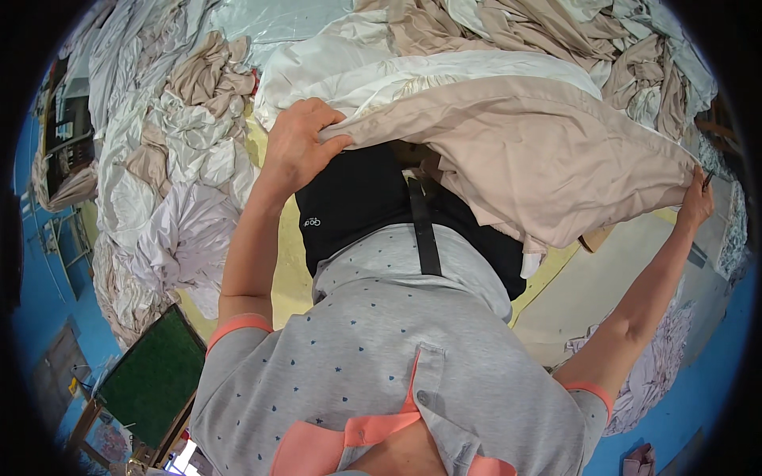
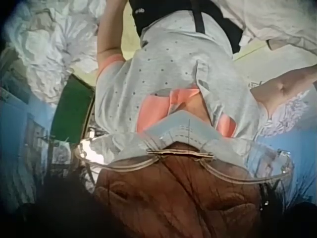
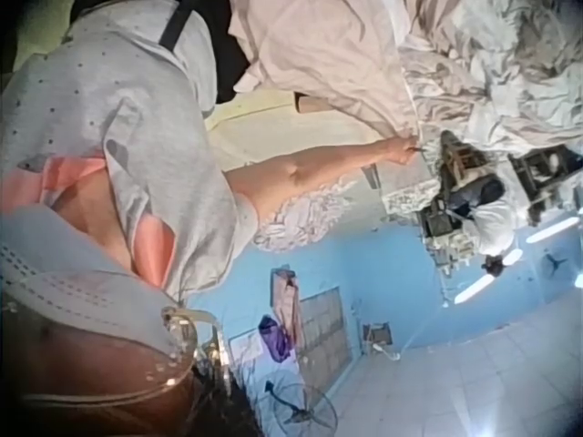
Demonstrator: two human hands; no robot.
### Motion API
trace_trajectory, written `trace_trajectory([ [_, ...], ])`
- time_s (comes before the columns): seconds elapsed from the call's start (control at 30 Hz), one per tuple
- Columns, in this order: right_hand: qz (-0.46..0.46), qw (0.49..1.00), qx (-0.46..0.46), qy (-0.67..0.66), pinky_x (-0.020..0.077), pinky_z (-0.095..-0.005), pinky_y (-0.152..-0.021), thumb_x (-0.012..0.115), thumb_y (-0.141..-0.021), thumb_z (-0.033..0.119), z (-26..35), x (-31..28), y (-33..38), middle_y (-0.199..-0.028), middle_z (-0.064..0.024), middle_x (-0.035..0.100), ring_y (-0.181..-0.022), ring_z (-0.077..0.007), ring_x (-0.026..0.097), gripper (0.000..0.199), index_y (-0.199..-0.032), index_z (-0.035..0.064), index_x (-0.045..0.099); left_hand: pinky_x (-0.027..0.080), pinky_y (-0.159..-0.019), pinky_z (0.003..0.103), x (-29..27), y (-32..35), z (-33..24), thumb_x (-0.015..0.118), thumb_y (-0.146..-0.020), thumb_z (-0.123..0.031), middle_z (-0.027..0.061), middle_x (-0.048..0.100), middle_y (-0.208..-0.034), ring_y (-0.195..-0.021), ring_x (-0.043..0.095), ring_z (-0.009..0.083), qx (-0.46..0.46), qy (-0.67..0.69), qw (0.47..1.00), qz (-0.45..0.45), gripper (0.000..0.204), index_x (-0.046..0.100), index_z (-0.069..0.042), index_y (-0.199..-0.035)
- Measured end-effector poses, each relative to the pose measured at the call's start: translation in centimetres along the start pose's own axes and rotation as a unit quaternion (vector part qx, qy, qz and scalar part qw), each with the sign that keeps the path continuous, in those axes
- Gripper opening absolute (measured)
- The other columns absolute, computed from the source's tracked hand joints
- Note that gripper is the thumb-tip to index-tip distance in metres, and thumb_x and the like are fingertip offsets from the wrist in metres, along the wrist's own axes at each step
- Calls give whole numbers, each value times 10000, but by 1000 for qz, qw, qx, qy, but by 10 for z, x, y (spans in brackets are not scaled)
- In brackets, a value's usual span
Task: Removing excess threads and inspecting fabric pieces in a production setting.
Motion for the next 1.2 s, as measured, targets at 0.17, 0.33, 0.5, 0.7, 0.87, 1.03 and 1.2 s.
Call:
trace_trajectory([
  [0.17, 19, 999, 30, -4, 456, -274, -797, 639, -867, 401, -5, 4, -1, -919, -49, 699, -860, -131, 598, 403, -1046, 47, 707, 448, -721, 405, 3, -4, -12, 722, -706, -189, 90, 607, -810, -835, 571, 307, 24, -5, 1000, -8, 175, 688, -63, -823],
  [0.33, -6, 999, 9, -33, 468, -289, -790, 638, -855, 425, 17, 9, 1, -912, -76, 703, -872, -150, 618, 411, -1056, 74, 706, 452, -682, 354, 17, -6, -18, 700, -761, -175, 63, 615, -782, -761, 588, 236, 72, -45, 996, 10, 154, 687, -51, -852],
  [0.5, -2, 993, -108, -37, 475, -276, -798, 638, -892, 382, 165, 21, 97, -973, -60, 690, -867, -117, 612, 385, -1092, 55, 676, 382, -579, 220, 34, 2, 1, 589, -922, -188, -33, 590, -731, -626, 477, 53, -169, 532, 827, 70, 181, 643, -15, -908],
  [0.7, 400, 833, -152, -351, 447, -203, -695, 606, -844, -21, 365, 72, 334, -848, -12, 620, -775, -62, 555, 141, -966, 28, 657, 397, -611, 186, 43, 11, -11, 558, -952, -180, -39, 591, -791, -693, 495, 22, -208, 620, 751, 92, 206, 633, 11, -952],
  [0.87, 462, 780, -72, -416, 413, -184, -574, 695, -809, 39, 389, 108, 394, -775, 14, 605, -667, -27, 527, 96, -890, 9, 651, 426, -635, 188, 47, 8, -25, 559, -953, -193, -20, 618, -837, -721, 530, 31, -215, 663, 709, 108, 225, 629, 19, -986],
  [1.03, 497, 770, 13, -400, 405, -177, -548, 719, -801, 76, 388, 118, 401, -692, 35, 592, -607, -17, 509, 109, -838, 13, 639, 427, -635, 186, 48, 13, -26, 561, -953, -194, -18, 618, -852, -723, 532, 33, -217, 674, 699, 103, 226, 623, 17, -1005],
  [1.2, 495, 770, 24, -401, 403, -178, -539, 714, -806, 84, 387, 123, 402, -689, 35, 598, -598, -18, 504, 110, -828, 10, 634, 391, -594, 187, 50, 14, -20, 572, -948, -188, -42, 587, -787, -670, 478, 20, -211, 648, 725, 106, 194, 625, -2, -936],
])
Point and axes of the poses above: each hand's wrist, its own y-axis away from the middle knuckle, its own x-axis out of the palm, z = x × y, the point moved 7 cm from there along -y, towards the middle knuckle
